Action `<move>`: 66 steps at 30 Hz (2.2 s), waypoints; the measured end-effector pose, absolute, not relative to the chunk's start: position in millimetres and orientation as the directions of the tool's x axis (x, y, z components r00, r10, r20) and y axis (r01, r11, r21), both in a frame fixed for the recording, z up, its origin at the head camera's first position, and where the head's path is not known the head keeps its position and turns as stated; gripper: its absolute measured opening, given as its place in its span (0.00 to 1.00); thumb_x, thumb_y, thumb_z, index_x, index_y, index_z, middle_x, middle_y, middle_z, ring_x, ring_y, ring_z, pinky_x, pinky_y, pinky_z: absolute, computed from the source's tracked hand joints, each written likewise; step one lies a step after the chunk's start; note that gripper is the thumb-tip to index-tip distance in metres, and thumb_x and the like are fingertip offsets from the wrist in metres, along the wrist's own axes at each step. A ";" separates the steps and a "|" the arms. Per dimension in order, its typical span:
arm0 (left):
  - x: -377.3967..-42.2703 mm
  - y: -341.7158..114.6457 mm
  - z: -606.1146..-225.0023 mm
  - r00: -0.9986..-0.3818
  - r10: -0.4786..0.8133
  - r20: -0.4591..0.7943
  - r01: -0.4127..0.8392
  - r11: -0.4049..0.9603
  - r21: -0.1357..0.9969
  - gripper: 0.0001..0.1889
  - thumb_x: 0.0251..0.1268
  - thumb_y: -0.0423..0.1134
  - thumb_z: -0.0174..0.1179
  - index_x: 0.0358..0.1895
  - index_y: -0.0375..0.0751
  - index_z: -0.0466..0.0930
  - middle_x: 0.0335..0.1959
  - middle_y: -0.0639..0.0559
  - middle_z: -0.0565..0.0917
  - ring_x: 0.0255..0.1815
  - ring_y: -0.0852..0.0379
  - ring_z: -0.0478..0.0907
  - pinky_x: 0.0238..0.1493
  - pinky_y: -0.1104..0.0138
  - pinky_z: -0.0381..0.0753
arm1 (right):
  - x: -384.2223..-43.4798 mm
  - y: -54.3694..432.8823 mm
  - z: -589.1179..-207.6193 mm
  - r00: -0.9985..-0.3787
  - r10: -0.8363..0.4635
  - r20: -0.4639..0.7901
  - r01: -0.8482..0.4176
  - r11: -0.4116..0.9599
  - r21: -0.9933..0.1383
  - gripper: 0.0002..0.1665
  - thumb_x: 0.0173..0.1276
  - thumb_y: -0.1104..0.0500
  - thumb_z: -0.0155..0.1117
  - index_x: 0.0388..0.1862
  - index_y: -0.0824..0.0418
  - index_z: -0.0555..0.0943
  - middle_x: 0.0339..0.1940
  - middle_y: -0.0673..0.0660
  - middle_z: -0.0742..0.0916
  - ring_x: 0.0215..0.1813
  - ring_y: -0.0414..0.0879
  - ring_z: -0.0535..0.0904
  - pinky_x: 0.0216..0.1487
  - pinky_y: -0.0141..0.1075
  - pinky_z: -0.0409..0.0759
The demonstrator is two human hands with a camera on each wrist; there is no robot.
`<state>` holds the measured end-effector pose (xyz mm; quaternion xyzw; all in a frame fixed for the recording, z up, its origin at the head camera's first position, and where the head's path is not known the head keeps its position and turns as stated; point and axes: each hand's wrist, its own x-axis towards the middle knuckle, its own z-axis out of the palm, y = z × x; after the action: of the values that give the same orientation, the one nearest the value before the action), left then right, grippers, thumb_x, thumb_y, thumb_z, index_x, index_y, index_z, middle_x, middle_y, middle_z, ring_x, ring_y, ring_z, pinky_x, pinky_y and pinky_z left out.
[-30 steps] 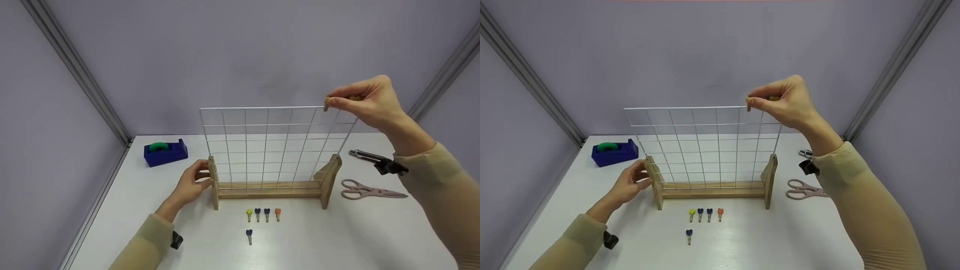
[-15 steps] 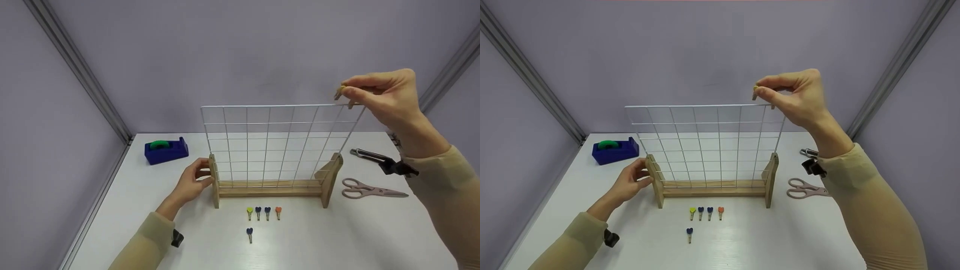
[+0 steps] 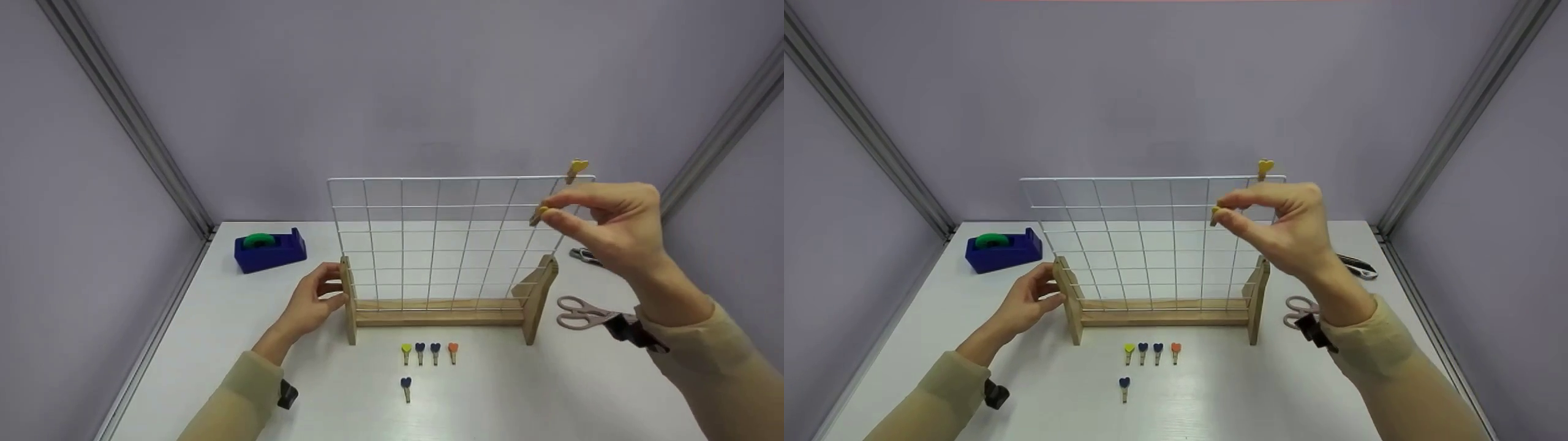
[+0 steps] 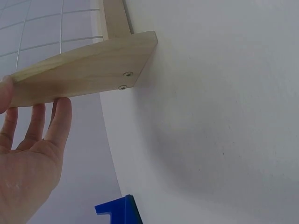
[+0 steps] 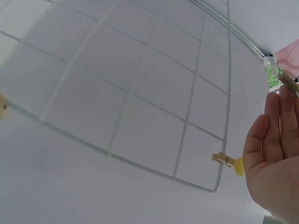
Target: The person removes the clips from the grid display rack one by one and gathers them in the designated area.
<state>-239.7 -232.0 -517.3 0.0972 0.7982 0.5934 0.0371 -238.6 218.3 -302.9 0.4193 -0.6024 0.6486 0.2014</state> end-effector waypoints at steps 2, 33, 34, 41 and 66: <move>-239.4 -231.5 -517.0 -0.980 0.193 0.053 0.106 0.279 0.954 0.27 0.74 0.21 0.65 0.74 0.34 0.77 0.71 0.33 0.83 0.72 0.35 0.85 0.67 0.61 0.92 | -236.3 217.7 -318.7 -0.600 -0.274 0.752 -0.747 -0.145 -0.649 0.06 0.63 0.80 0.77 0.37 0.85 0.89 0.39 0.56 0.98 0.42 0.42 0.96 0.49 0.28 0.93; -239.1 -231.3 -517.8 -0.983 0.182 0.028 0.077 0.266 0.961 0.27 0.74 0.21 0.65 0.74 0.38 0.78 0.73 0.35 0.83 0.73 0.37 0.84 0.68 0.64 0.90 | -176.8 119.4 -551.4 -0.867 -0.468 -0.171 -0.025 0.384 -0.923 0.07 0.66 0.60 0.83 0.39 0.64 0.97 0.33 0.62 0.97 0.29 0.34 0.87 0.31 0.23 0.83; -239.0 -231.3 -518.0 -0.983 0.182 0.028 0.077 0.266 0.961 0.27 0.74 0.21 0.65 0.74 0.38 0.78 0.73 0.35 0.83 0.73 0.37 0.84 0.68 0.64 0.90 | -176.5 118.0 -553.5 -0.866 -0.464 -0.185 -0.011 0.388 -0.921 0.07 0.66 0.60 0.83 0.38 0.64 0.97 0.32 0.61 0.97 0.28 0.35 0.86 0.30 0.23 0.82; -239.0 -231.0 -518.1 -0.982 0.185 0.045 0.095 0.274 0.957 0.27 0.75 0.21 0.65 0.74 0.38 0.77 0.73 0.35 0.83 0.74 0.36 0.84 0.73 0.53 0.89 | -173.2 109.9 -562.7 -0.874 -0.422 -0.239 0.016 0.468 -0.884 0.05 0.65 0.59 0.84 0.35 0.60 0.97 0.29 0.53 0.95 0.30 0.35 0.84 0.30 0.25 0.80; -237.9 -231.5 -516.8 -0.981 0.186 0.052 0.101 0.261 0.960 0.26 0.76 0.21 0.64 0.73 0.35 0.77 0.72 0.32 0.83 0.73 0.34 0.84 0.69 0.58 0.91 | -165.6 98.3 -560.1 -0.927 -0.328 -0.183 -0.077 0.642 -0.763 0.11 0.64 0.53 0.83 0.24 0.55 0.95 0.19 0.45 0.89 0.31 0.38 0.81 0.34 0.28 0.77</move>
<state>-237.9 -231.5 -516.8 0.0903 0.7933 0.6010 0.0355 -165.6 98.3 -560.1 0.1134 -0.8927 0.4078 -0.1544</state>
